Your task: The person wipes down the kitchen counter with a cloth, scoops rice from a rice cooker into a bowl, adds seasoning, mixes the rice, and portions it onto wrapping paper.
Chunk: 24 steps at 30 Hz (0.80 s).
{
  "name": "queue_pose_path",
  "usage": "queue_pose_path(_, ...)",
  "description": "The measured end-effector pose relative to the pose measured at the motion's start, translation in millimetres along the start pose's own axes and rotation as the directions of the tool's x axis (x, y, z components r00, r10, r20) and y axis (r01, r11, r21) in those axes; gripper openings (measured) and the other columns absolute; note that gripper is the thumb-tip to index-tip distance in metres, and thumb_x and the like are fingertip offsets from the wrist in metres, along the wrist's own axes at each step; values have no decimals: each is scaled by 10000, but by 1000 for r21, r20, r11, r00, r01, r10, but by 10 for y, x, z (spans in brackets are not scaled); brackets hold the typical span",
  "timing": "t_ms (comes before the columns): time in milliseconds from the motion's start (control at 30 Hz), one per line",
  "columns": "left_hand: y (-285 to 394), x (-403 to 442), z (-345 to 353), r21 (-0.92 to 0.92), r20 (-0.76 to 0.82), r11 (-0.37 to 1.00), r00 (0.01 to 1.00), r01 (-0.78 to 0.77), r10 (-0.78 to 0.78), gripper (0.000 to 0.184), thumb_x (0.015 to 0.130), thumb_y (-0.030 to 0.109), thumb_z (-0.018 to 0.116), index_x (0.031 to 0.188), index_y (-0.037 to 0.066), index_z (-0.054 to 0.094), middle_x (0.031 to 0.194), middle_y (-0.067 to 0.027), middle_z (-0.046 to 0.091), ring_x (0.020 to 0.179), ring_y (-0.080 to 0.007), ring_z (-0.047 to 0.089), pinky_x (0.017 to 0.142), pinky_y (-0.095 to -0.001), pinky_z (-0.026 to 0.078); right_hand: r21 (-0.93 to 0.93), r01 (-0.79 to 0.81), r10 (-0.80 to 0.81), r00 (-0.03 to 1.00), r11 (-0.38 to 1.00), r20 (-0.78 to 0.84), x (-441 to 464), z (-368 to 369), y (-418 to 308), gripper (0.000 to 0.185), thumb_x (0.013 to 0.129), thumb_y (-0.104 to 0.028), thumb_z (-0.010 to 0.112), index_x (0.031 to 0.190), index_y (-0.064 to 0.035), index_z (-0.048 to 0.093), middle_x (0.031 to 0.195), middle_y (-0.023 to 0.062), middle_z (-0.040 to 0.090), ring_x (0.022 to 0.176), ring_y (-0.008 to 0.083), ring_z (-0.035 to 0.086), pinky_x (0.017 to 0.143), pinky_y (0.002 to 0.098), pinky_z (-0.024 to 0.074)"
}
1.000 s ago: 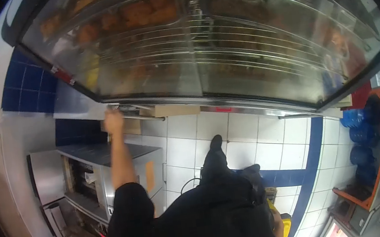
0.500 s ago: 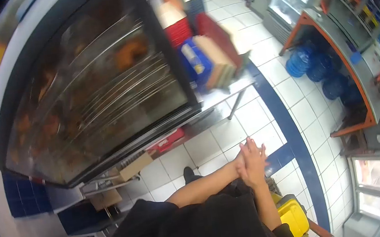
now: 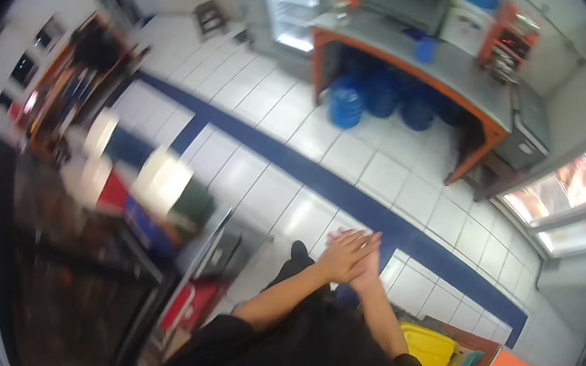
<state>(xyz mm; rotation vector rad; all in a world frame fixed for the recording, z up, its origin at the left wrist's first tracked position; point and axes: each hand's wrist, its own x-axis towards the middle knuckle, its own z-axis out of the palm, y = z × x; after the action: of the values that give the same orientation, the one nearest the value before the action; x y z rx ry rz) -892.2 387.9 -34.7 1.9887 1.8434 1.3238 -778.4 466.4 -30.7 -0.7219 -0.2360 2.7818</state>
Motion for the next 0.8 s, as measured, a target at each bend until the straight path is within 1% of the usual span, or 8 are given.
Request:
queue_pose_path(233, -1945, -307, -253, 317, 185, 214, 161, 924, -969, 536, 1032, 469, 318, 1353, 130, 582, 1425, -237, 511, 1308, -520, 453, 1084, -677, 275, 22, -176, 109, 694, 984, 712, 569, 332, -1052, 956, 932, -782, 250, 1409, 9, 496, 1275, 326, 602, 1210, 453, 588, 1047, 658, 379)
queue_pose_path(333, -2572, -228, -733, 62, 79, 113, 108, 992, -991, 601, 1011, 528, 388, 1338, 74, 607, 1260, -260, 643, 1246, -411, 574, 1036, -523, 436, -757, 326, 4, 917, 566, 398, 967, 523, -1803, 777, 1000, -652, 365, 1392, 2, 515, 1295, 300, 604, 1240, 417, 581, 1053, 572, 424)
queue_pose_path(400, -3016, -12, -982, -312, 159, -174, -129, 934, -979, 551, 956, 481, 545, 1274, 41, 642, 1220, -248, 668, 1162, -352, 639, 977, -432, 493, -930, -102, -327, 918, 353, -225, 1429, 390, -2052, 697, 985, -594, 484, 1380, -23, 541, 1341, 246, 596, 1247, 374, 586, 1037, 516, 460)
queue_pose_path(467, -3480, 354, -1162, -289, 91, -115, -92, 950, -992, 560, 882, 443, 660, 1249, 20, 653, 1164, -201, 704, 1075, -373, 674, 919, -439, 527, -493, -748, -575, 661, -445, -483, 1734, 24, -2165, 692, 952, -578, 559, 1428, -77, 510, 1373, 212, 581, 1263, 338, 575, 1029, 527, 463)
queue_pose_path(533, -4074, 487, -1108, 33, -332, 319, 312, 947, -890, 525, 848, 347, 675, 1258, 20, 647, 1042, -197, 734, 957, -382, 705, 873, -447, 541, -303, -558, -244, 701, -772, -670, 1968, -428, -2371, 810, 897, -633, 611, 1499, -127, 421, 1390, 219, 562, 1279, 370, 550, 1032, 574, 443)
queue_pose_path(567, -4243, 730, -1185, 80, -395, 350, 352, 933, -849, 491, 812, 255, 660, 1251, 36, 654, 992, -186, 740, 939, -385, 703, 868, -451, 541, -306, -558, -231, 694, -772, -682, 2088, -457, -2354, 810, 897, -633, 611, 1499, -127, 421, 1390, 219, 562, 1279, 370, 550, 1032, 574, 443)
queue_pose_path(667, -4172, 1826, -1971, -99, -215, 266, 241, 959, -947, 538, 802, 218, 637, 1323, 87, 612, 1038, -179, 734, 1027, -371, 677, 970, -494, 477, -530, -624, -5, 644, 574, -765, 2431, -890, -2296, 779, 907, -622, 606, 1466, -97, 469, 1366, 234, 568, 1275, 428, 526, 981, 632, 461)
queue_pose_path(800, -4238, 2394, -2457, -127, -77, 376, 369, 918, -926, 759, 834, 293, 658, 1525, 124, 391, 1253, -243, 654, 1238, -362, 589, 1105, -704, 210, -522, -688, 99, 554, -504, -827, 3567, -2030, -2473, 579, 1028, -506, 432, 1398, -74, 538, 1320, 184, 614, 1157, 296, 633, 982, 452, 516)
